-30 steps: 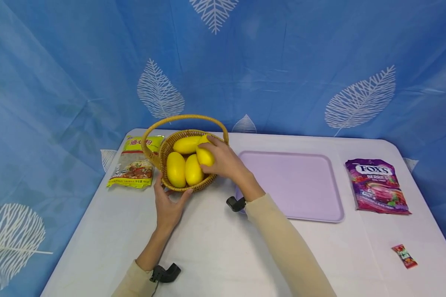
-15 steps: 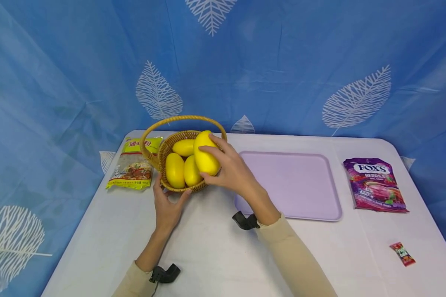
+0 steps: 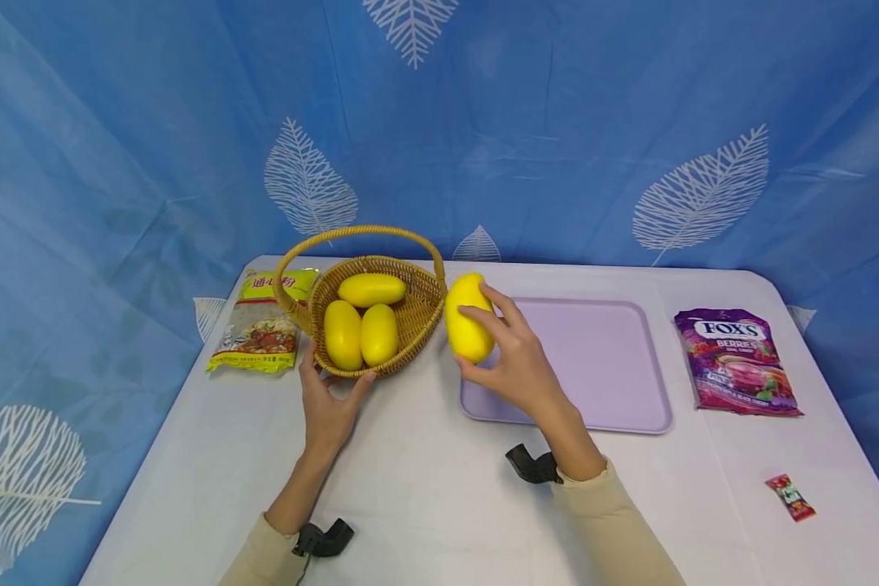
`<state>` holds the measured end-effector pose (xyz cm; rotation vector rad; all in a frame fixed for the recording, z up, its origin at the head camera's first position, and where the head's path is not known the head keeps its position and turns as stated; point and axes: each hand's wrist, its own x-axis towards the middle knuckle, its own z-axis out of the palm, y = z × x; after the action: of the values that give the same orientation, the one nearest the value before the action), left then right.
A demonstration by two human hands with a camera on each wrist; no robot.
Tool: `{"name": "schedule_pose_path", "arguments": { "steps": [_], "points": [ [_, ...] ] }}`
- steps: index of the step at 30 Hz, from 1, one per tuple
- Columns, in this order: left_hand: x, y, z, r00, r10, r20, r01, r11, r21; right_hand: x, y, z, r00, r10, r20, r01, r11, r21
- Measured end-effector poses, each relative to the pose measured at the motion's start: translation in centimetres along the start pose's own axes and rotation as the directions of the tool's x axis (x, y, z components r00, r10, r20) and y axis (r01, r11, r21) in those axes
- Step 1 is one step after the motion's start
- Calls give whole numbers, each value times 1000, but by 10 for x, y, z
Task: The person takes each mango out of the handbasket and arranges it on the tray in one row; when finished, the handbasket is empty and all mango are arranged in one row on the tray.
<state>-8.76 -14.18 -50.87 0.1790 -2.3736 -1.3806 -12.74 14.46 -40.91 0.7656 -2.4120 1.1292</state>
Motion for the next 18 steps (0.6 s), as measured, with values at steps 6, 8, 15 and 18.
{"name": "schedule_pose_path", "arguments": {
  "steps": [6,8,15,18],
  "points": [
    [0,0,-1,1000,3,-2,-3,1000,-3,-19,27,10,990,126,69,-124,992,-35],
    [0,0,-1,1000,3,-4,-3,1000,-4,-23,33,13,986,146,81,-143,989,-48],
    [0,0,-1,1000,15,-6,-15,1000,-7,-30,47,18,971,204,128,-196,978,-70],
    [1,0,0,1000,16,-1,-16,1000,-7,-33,50,20,965,218,144,-209,975,-78]
  ]
}}
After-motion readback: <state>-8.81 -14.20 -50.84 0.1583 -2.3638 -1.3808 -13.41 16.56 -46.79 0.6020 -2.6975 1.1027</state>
